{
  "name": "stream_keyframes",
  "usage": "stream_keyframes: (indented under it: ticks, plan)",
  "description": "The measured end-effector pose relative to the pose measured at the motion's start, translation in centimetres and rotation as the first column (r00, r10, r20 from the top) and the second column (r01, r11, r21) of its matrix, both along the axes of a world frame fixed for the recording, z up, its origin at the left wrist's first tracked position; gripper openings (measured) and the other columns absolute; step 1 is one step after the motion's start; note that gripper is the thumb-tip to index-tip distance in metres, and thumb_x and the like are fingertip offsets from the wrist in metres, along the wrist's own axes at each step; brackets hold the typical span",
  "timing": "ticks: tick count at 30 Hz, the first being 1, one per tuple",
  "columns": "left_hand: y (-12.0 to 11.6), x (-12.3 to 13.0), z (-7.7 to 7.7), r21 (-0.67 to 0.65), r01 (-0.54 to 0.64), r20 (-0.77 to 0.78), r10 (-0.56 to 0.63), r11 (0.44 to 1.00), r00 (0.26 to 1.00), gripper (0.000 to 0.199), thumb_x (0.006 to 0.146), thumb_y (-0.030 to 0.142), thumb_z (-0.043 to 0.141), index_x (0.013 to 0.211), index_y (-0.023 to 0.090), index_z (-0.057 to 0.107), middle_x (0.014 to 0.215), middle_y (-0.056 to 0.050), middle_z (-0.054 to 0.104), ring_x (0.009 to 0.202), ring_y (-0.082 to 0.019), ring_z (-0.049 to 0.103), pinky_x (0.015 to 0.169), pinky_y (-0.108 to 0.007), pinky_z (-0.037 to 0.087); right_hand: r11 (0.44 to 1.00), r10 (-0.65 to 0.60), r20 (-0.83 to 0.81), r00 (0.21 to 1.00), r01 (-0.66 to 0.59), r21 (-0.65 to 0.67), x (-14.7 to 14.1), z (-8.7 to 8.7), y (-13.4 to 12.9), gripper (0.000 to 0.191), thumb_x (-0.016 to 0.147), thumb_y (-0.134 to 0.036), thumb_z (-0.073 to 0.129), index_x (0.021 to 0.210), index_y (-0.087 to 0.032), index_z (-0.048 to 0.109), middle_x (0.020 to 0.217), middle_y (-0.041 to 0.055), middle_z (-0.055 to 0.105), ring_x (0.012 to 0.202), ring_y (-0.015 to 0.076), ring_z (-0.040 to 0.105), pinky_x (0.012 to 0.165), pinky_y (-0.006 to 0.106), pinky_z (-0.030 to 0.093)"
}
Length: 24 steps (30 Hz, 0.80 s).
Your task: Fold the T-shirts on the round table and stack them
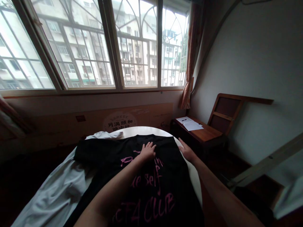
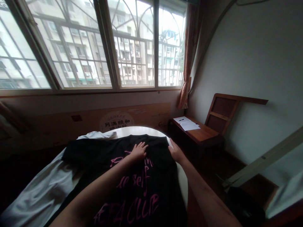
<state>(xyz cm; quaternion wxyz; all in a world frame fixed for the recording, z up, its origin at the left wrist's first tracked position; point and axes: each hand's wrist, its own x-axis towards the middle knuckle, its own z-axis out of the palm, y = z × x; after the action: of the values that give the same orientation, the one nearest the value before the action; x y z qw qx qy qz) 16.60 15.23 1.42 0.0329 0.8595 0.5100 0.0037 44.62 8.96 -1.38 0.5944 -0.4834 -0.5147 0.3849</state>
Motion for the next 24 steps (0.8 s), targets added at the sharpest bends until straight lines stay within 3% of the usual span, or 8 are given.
stream_keyframes:
  ticks: [4, 7, 10, 14, 17, 21, 24]
  plan:
    - [0.5, 1.1, 1.3, 0.092, -0.034, 0.077, 0.027, 0.995, 0.997, 0.061, 0.089, 0.017, 0.041, 0.15, 0.017, 0.044, 0.162, -0.013, 0.033, 0.151, -0.03, 0.026, 0.121, -0.052, 0.022, 0.984, -0.127, 0.063, 0.99, 0.134, -0.119, 3.7, -1.2, -2.1, 0.047, 0.065, -0.015, 0.075, 0.111, -0.022, 0.075, 0.141, 0.0074, 0.06, 0.151, 0.0302, 0.025, 0.126, 0.048, 0.004]
    - [1.0, 3.7, 2.3, 0.112, 0.001, 0.138, -0.017, 0.994, 0.99, 0.054, 0.089, 0.016, 0.04, 0.141, 0.024, 0.055, 0.154, -0.007, 0.048, 0.142, -0.025, 0.042, 0.118, -0.04, 0.03, 0.986, -0.034, 0.269, 0.963, 0.076, -0.147, 4.2, -2.0, -4.4, 0.053, 0.06, -0.02, 0.082, 0.113, -0.023, 0.075, 0.139, 0.0096, 0.061, 0.149, 0.0363, 0.027, 0.124, 0.054, 0.006]
    - [2.1, 7.2, 2.7, 0.077, 0.003, 0.16, -0.016, 0.997, 0.987, 0.046, 0.092, 0.023, 0.042, 0.134, 0.028, 0.061, 0.135, -0.006, 0.065, 0.125, -0.024, 0.059, 0.108, -0.038, 0.042, 0.994, 0.034, 0.471, 0.882, 0.02, -0.109, 3.3, -2.2, -6.5, 0.062, 0.063, -0.032, 0.084, 0.124, -0.029, 0.071, 0.142, 0.0086, 0.059, 0.143, 0.0385, 0.037, 0.121, 0.057, 0.012]
    - [4.3, 11.6, 2.4, 0.014, -0.121, 0.159, 0.118, 0.992, 0.98, 0.044, 0.095, 0.044, 0.041, 0.122, 0.021, 0.068, 0.121, -0.014, 0.072, 0.115, -0.031, 0.065, 0.094, -0.043, 0.051, 0.998, -0.017, 0.554, 0.832, 0.045, -0.037, 1.5, -2.2, -8.0, 0.055, 0.066, -0.029, 0.081, 0.121, -0.033, 0.073, 0.125, 0.008, 0.068, 0.122, 0.0372, 0.055, 0.114, 0.051, 0.028]
    - [6.1, 14.0, 1.9, -0.023, -0.176, 0.168, 0.177, 0.984, 0.97, 0.048, 0.093, 0.053, 0.044, 0.111, 0.019, 0.072, 0.12, -0.016, 0.072, 0.113, -0.034, 0.065, 0.092, -0.043, 0.052, 0.994, -0.078, 0.593, 0.801, 0.11, -0.018, 0.5, -2.0, -8.4, 0.042, 0.072, -0.024, 0.073, 0.112, -0.034, 0.076, 0.113, 0.0079, 0.072, 0.109, 0.0355, 0.058, 0.103, 0.047, 0.036]
    - [7.9, 16.2, 1.2, -0.051, -0.139, 0.207, 0.147, 0.989, 0.967, 0.033, 0.091, 0.042, 0.051, 0.105, 0.022, 0.074, 0.118, -0.012, 0.073, 0.11, -0.029, 0.067, 0.087, -0.036, 0.054, 0.981, -0.113, 0.694, 0.712, 0.192, -0.037, -0.1, -1.4, -8.9, 0.036, 0.079, -0.02, 0.061, 0.11, -0.033, 0.076, 0.111, 0.0065, 0.073, 0.106, 0.0321, 0.059, 0.096, 0.044, 0.038]
    - [8.4, 17.1, 0.4, -0.035, -0.095, 0.237, 0.101, 0.995, 0.966, 0.029, 0.093, 0.036, 0.051, 0.11, 0.023, 0.071, 0.119, -0.01, 0.072, 0.109, -0.026, 0.067, 0.086, -0.034, 0.053, 0.976, -0.081, 0.821, 0.564, 0.211, -0.049, -0.3, -0.8, -9.3, 0.038, 0.088, -0.019, 0.05, 0.117, -0.027, 0.073, 0.115, 0.0065, 0.072, 0.105, 0.0282, 0.06, 0.092, 0.041, 0.04]
